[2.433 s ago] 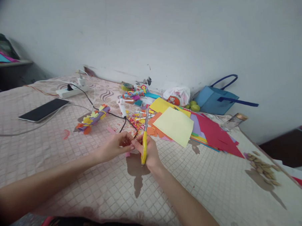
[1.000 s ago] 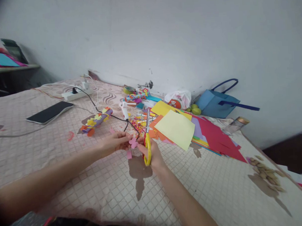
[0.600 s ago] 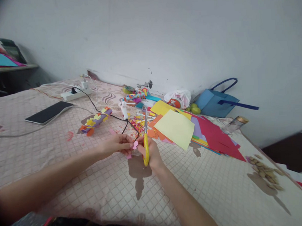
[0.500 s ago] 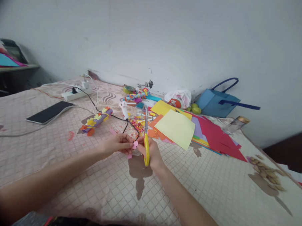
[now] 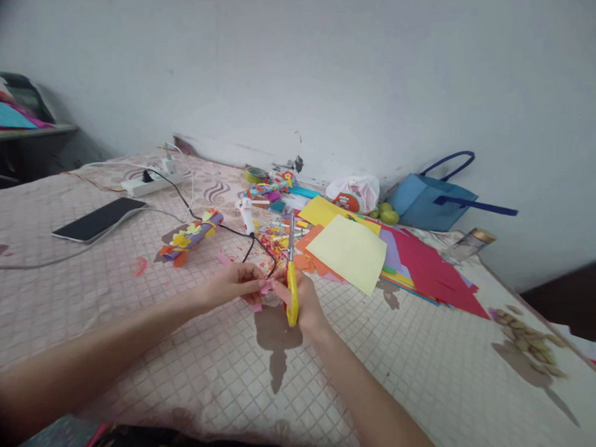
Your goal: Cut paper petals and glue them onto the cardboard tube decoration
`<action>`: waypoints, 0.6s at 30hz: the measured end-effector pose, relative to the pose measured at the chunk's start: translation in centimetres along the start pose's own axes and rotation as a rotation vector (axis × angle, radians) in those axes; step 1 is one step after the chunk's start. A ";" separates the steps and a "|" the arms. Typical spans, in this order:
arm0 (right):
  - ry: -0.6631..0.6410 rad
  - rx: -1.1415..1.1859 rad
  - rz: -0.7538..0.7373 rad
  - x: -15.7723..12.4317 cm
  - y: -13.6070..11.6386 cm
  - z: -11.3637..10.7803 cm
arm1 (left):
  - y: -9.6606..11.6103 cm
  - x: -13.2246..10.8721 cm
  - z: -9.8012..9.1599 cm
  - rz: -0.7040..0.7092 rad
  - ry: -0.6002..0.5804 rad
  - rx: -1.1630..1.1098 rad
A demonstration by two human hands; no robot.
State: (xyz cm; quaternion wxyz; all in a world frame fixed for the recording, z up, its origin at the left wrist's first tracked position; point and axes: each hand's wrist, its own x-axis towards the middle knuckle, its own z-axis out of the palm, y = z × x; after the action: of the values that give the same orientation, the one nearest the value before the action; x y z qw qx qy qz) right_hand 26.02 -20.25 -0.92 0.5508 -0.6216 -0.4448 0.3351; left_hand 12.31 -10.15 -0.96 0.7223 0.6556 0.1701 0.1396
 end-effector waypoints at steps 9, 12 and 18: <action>0.029 0.021 0.004 0.1 0.4 -0.1 | -0.2 0.0 0.0 -0.052 -0.022 0.004; 0.042 0.044 0.025 0.1 0.5 -0.1 | -0.3 0.0 0.0 -0.067 -0.037 -0.022; 0.042 0.022 -0.001 0.3 0.3 -0.2 | -0.4 0.0 -0.1 -0.062 -0.043 -0.043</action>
State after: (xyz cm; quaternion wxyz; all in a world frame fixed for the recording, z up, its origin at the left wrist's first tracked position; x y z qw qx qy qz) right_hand 26.36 -20.08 -1.15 0.5672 -0.6220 -0.4297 0.3266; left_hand 12.22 -10.12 -1.37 0.7436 0.6373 0.1718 0.1065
